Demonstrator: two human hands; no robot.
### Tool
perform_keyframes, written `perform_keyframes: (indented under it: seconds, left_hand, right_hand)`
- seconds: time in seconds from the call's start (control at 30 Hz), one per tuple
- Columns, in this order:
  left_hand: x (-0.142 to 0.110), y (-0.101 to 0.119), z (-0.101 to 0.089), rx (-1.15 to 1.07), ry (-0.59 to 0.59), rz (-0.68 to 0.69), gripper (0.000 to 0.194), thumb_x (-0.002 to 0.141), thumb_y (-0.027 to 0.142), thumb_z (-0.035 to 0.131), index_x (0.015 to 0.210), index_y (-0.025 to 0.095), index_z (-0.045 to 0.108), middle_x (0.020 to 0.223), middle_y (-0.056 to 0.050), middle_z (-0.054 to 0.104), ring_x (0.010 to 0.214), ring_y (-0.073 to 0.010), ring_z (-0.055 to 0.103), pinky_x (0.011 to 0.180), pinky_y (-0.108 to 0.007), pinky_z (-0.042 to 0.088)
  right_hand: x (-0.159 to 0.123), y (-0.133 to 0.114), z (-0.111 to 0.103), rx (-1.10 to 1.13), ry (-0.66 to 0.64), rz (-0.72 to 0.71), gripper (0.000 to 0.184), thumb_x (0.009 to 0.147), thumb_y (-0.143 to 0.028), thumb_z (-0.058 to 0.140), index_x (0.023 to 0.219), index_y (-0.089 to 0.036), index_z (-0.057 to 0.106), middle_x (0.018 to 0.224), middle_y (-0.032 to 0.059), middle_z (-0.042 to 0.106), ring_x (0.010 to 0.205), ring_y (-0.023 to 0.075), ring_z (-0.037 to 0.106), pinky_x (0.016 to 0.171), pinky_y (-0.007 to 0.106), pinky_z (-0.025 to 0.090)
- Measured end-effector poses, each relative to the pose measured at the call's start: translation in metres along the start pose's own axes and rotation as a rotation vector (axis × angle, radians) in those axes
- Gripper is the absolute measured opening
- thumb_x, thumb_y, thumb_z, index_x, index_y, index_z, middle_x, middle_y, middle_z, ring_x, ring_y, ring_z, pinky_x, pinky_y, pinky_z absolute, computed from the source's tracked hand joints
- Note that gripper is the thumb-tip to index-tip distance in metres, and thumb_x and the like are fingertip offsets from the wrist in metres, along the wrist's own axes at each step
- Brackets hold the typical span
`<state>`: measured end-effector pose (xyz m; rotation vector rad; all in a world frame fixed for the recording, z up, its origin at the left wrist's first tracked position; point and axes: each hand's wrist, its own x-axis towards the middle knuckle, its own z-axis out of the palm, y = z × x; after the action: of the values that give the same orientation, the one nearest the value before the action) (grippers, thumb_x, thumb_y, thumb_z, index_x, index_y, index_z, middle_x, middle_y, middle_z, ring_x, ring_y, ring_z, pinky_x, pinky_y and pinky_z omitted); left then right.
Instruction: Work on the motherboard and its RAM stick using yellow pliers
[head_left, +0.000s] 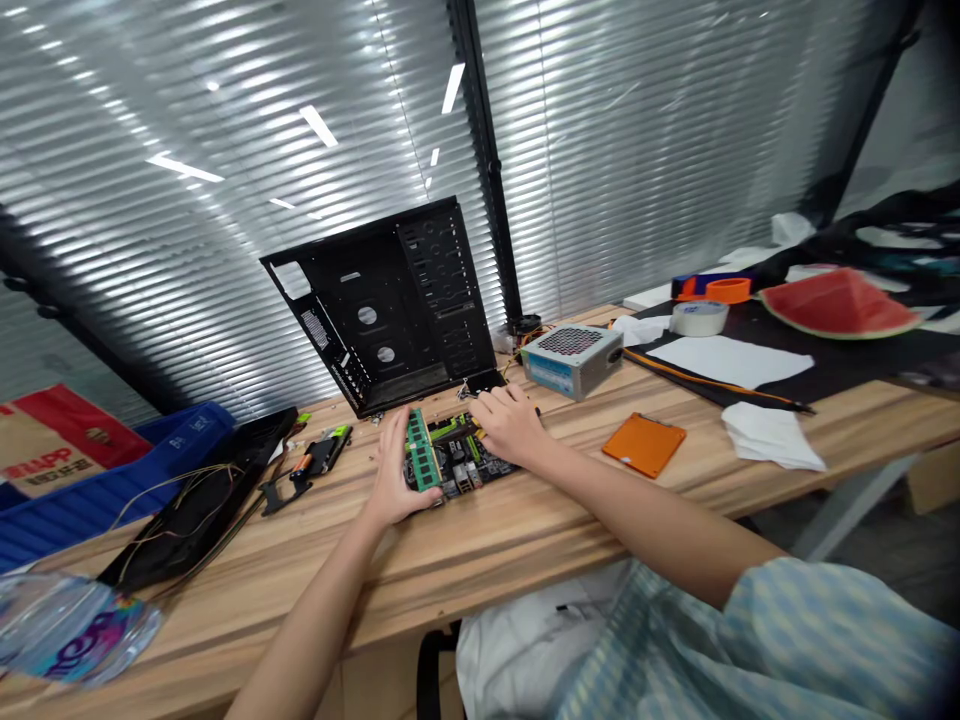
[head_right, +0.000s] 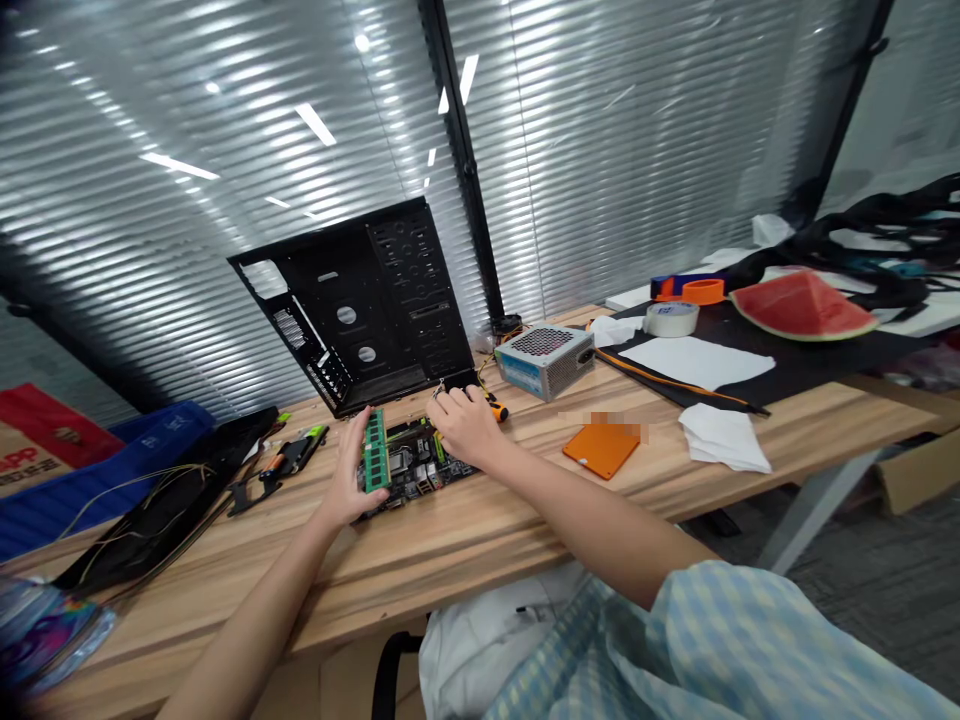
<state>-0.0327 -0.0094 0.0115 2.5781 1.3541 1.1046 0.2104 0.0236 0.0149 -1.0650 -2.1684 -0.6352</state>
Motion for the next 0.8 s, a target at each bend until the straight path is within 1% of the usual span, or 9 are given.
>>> perform_keyframes:
  seconds: [0.13,0.3,0.57,0.7,0.8]
  left_hand:
    - [-0.001,0.0003,0.0027,-0.002,-0.022,-0.012,0.123,0.059,0.089,0.051,0.154,0.022,0.01,0.153,-0.02,0.024,0.14,-0.0424,0.024,0.111,-0.058,0.018]
    - [-0.0015,-0.0026,0.0033,-0.01,-0.031,0.0,0.122,0.06,0.088,0.052,0.154,0.022,0.011,0.154,-0.02,0.024,0.14,-0.0424,0.024,0.111,-0.058,0.019]
    - [0.0015,-0.0018,0.0014,-0.027,-0.017,0.004,0.131,0.05,0.092,0.054,0.153,0.022,0.014,0.153,-0.02,0.026,0.139,-0.0424,0.027,0.111,-0.057,0.02]
    - [0.0018,-0.0016,-0.0005,-0.047,-0.014,-0.004,0.132,0.049,0.092,0.055,0.153,0.023,0.013,0.154,-0.02,0.025,0.139,-0.042,0.027,0.112,-0.057,0.019]
    - [0.0018,-0.0019,-0.0017,-0.079,0.007,0.018,0.132,0.048,0.091,0.056,0.153,0.023,0.014,0.154,-0.02,0.026,0.139,-0.0418,0.027,0.112,-0.057,0.019]
  right_hand:
    - [-0.0005,-0.0007,0.001,-0.017,-0.015,-0.014,0.023,0.076,-0.014,0.057,0.1,-0.015,0.058,0.091,0.0099,0.06,0.085,0.0244,0.044,0.073,0.038,0.024]
    - [-0.0006,-0.0006,0.0017,-0.017,-0.035,-0.018,0.021,0.077,-0.012,0.057,0.098,-0.015,0.058,0.093,0.0097,0.061,0.086,0.0242,0.045,0.074,0.037,0.025]
    - [-0.0005,0.0001,0.0027,-0.007,-0.027,-0.007,0.021,0.08,-0.011,0.055,0.1,-0.015,0.059,0.094,0.0102,0.062,0.087,0.0242,0.046,0.075,0.037,0.026]
    - [0.0001,0.0011,0.0022,-0.023,-0.018,0.001,0.021,0.083,-0.011,0.052,0.103,-0.014,0.06,0.092,0.0102,0.063,0.086,0.024,0.046,0.073,0.037,0.025]
    - [0.0003,0.0015,0.0016,-0.044,-0.01,-0.006,0.021,0.085,-0.013,0.05,0.104,-0.014,0.06,0.091,0.0094,0.063,0.086,0.0237,0.046,0.073,0.037,0.024]
